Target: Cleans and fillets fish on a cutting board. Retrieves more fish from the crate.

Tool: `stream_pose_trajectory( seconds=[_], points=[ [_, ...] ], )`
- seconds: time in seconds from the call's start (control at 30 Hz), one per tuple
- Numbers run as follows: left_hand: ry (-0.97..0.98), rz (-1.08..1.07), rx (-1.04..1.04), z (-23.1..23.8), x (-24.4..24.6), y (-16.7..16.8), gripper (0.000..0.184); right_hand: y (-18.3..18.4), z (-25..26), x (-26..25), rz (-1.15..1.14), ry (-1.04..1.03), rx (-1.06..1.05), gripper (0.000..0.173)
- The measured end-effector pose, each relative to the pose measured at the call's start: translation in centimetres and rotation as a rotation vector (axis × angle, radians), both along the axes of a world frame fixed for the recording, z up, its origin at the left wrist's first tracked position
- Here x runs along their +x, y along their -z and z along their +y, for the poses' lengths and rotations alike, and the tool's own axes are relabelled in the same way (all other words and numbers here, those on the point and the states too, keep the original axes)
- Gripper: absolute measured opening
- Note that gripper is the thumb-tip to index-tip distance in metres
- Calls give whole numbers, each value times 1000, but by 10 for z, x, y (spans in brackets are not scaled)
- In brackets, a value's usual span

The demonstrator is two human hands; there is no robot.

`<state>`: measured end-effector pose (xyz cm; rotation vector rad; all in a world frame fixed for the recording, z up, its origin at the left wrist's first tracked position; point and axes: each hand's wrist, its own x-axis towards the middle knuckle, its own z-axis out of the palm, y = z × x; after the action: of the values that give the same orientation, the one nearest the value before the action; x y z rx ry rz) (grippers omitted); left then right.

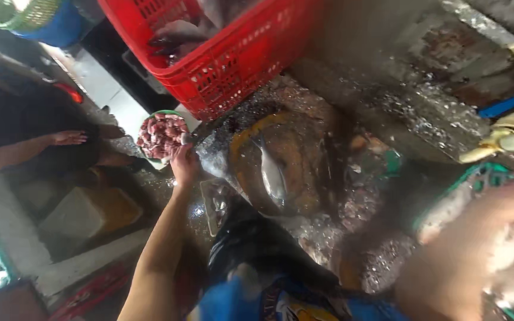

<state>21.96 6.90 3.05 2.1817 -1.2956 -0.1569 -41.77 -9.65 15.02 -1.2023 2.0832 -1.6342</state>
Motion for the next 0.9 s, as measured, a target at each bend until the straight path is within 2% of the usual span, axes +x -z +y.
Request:
stream_pose_trajectory(
  seconds=[0.07,0.13,0.17,0.2,0.27,0.3,0.37,0.43,0.53,0.6,0.63,0.7,0.73,0.77,0.83,0.87,0.9],
  points=[
    [51,261,103,13,-58,-6,24,30,-1,23,-420,-50,-65,27],
    [144,615,341,19,-110,-3,25,70,1,37,-491,-199,58,25],
    [202,716,480,19,-133,1,31,82,0,45,-477,-229,96,24],
    [266,698,582,19,-155,2,37,88,-2,51,-477,-231,109,19],
    [426,426,616,13,-192,-5,51,88,-9,57,-526,-205,127,20],
    [540,265,545,10,-204,-3,54,87,-12,56,-546,-212,105,22],
    [819,32,393,-3,-218,10,50,85,-15,45,-503,-317,54,6],
    [1046,-132,383,-18,-225,18,48,74,-13,34,-401,-368,34,42],
    [1141,-256,311,-26,-224,22,49,42,-10,5,-167,-238,-86,82],
    [1108,-244,222,-23,-213,22,44,11,-16,-14,35,-240,-188,93],
    [1044,-205,174,-19,-207,22,38,-3,-18,-20,141,-264,-150,87],
    [791,-83,138,-7,-195,22,26,-30,-18,-19,349,-303,88,58],
    [630,22,182,0,-190,20,32,-39,-15,-13,456,-304,214,49],
    [476,151,242,4,-185,17,51,-45,-10,-5,535,-298,286,45],
    [256,403,294,9,-175,19,82,-48,6,17,540,-257,266,40],
    [192,504,309,13,-172,23,85,-45,18,34,476,-247,203,42],
    [164,561,334,17,-173,25,77,-38,31,55,403,-249,147,46]
  ],
)
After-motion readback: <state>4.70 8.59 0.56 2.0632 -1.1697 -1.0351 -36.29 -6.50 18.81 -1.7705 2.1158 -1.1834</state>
